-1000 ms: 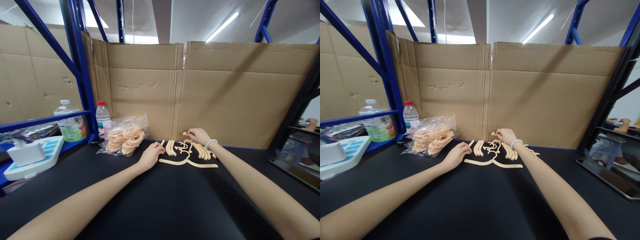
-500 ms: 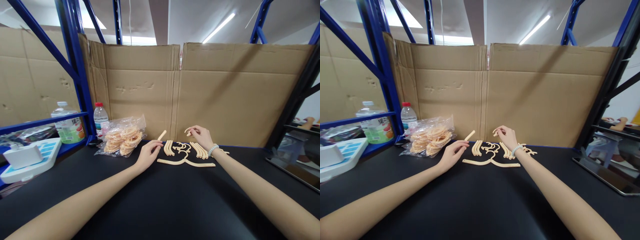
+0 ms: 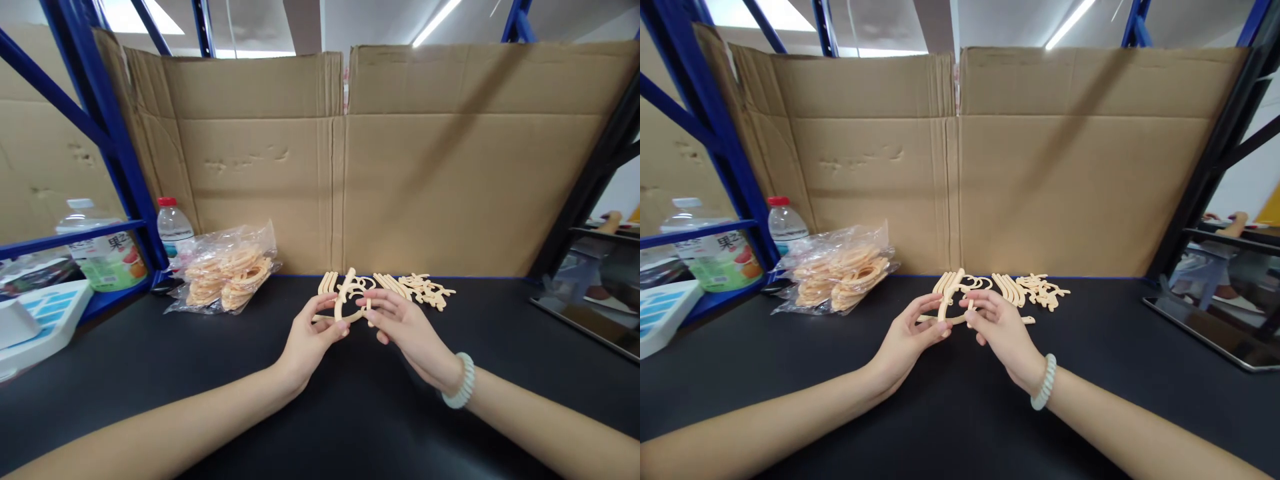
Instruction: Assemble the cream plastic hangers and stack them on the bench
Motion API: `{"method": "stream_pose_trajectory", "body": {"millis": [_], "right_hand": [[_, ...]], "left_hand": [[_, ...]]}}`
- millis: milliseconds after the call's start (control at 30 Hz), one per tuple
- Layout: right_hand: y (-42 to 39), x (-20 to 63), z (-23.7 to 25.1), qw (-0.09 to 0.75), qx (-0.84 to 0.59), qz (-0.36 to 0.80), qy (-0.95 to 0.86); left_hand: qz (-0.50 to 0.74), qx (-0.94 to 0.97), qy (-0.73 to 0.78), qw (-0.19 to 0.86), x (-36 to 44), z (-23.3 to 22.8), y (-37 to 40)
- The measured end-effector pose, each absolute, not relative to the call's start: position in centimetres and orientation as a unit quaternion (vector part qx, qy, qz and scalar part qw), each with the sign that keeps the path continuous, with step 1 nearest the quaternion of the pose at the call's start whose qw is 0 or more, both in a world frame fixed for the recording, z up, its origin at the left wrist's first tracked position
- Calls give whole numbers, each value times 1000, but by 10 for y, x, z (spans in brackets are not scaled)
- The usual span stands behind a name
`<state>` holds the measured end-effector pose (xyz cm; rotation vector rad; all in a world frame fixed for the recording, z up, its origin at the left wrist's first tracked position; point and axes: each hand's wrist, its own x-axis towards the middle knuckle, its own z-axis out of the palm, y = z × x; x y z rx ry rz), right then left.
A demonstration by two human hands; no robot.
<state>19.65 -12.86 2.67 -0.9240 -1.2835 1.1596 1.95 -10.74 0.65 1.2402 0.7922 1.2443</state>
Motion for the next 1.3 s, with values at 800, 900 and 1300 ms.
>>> {"method": "stream_pose_trajectory", "body": {"millis": [800, 900, 1300], "right_hand": [[-127, 197, 17, 529, -340, 605, -488], [-125, 199, 13, 505, -337, 613, -505], [-123, 199, 12, 469, -317, 642, -517]], "left_hand": [[473, 607, 304, 561, 21, 6, -104], [478, 610, 300, 556, 21, 6, -104], [472, 607, 289, 570, 21, 7, -106]]}}
